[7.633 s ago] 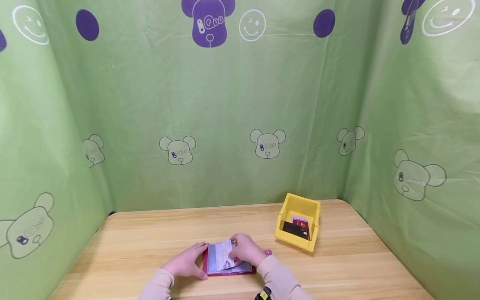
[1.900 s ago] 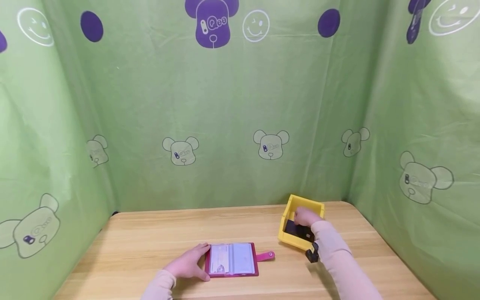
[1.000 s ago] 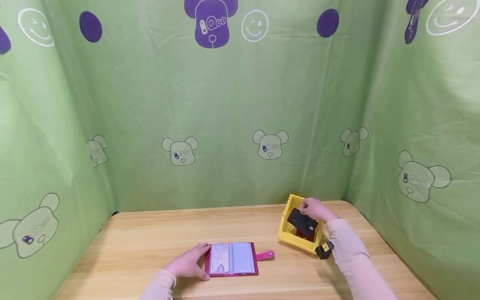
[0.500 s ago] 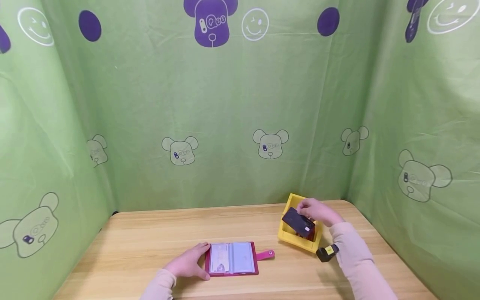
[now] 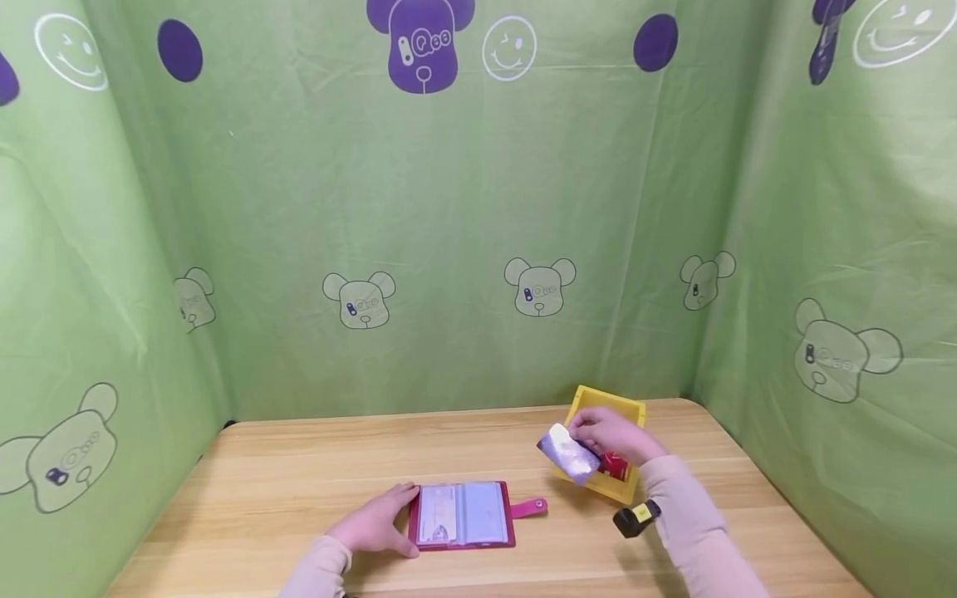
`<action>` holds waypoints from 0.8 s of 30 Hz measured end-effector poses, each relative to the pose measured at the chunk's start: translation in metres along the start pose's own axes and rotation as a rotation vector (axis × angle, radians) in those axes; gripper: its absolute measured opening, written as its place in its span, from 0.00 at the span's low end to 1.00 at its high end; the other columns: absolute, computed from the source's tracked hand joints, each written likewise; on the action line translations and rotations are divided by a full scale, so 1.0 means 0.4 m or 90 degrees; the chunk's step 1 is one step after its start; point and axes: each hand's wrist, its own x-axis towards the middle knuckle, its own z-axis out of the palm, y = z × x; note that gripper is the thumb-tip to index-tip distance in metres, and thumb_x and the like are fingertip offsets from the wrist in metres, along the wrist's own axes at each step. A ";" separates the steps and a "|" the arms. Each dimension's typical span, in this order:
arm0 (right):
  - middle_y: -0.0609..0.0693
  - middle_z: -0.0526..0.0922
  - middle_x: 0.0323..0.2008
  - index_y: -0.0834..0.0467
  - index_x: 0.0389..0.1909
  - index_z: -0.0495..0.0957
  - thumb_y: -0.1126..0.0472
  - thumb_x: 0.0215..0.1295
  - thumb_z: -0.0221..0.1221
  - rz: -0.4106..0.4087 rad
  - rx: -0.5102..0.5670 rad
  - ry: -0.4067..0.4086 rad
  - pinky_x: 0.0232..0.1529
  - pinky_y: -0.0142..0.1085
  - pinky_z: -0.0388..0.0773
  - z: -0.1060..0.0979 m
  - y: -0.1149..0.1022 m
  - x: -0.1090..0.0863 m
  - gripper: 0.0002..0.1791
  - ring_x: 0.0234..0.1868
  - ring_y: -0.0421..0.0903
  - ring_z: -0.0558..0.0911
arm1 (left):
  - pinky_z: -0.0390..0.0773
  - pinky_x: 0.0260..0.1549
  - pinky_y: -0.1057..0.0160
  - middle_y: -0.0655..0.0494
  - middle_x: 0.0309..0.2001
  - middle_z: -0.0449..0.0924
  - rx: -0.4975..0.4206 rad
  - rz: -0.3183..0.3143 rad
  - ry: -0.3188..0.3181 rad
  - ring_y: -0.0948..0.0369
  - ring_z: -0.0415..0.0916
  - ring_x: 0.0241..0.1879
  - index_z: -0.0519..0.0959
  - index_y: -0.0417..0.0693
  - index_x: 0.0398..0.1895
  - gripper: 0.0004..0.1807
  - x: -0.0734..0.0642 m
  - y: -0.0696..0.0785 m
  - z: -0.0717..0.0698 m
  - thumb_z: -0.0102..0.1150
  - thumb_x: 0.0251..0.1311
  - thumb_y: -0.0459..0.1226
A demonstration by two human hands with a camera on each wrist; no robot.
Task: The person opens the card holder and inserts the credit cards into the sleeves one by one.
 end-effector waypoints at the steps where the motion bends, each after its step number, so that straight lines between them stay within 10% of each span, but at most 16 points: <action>1: 0.46 0.72 0.26 0.70 0.41 0.75 0.67 0.67 0.53 0.003 0.016 -0.005 0.25 0.26 0.70 0.007 0.001 0.001 0.09 0.27 0.39 0.69 | 0.56 0.70 0.35 0.31 0.71 0.58 0.000 0.000 0.000 0.35 0.56 0.71 0.61 0.29 0.69 0.53 0.000 0.001 -0.001 0.76 0.38 0.41; 24: 0.47 0.78 0.29 0.66 0.43 0.72 0.68 0.66 0.51 0.055 0.346 -0.086 0.36 0.32 0.84 0.203 0.020 0.012 0.07 0.30 0.38 0.77 | 0.56 0.70 0.35 0.32 0.72 0.58 0.003 -0.001 -0.001 0.35 0.56 0.71 0.61 0.30 0.69 0.53 0.001 -0.002 0.002 0.76 0.38 0.42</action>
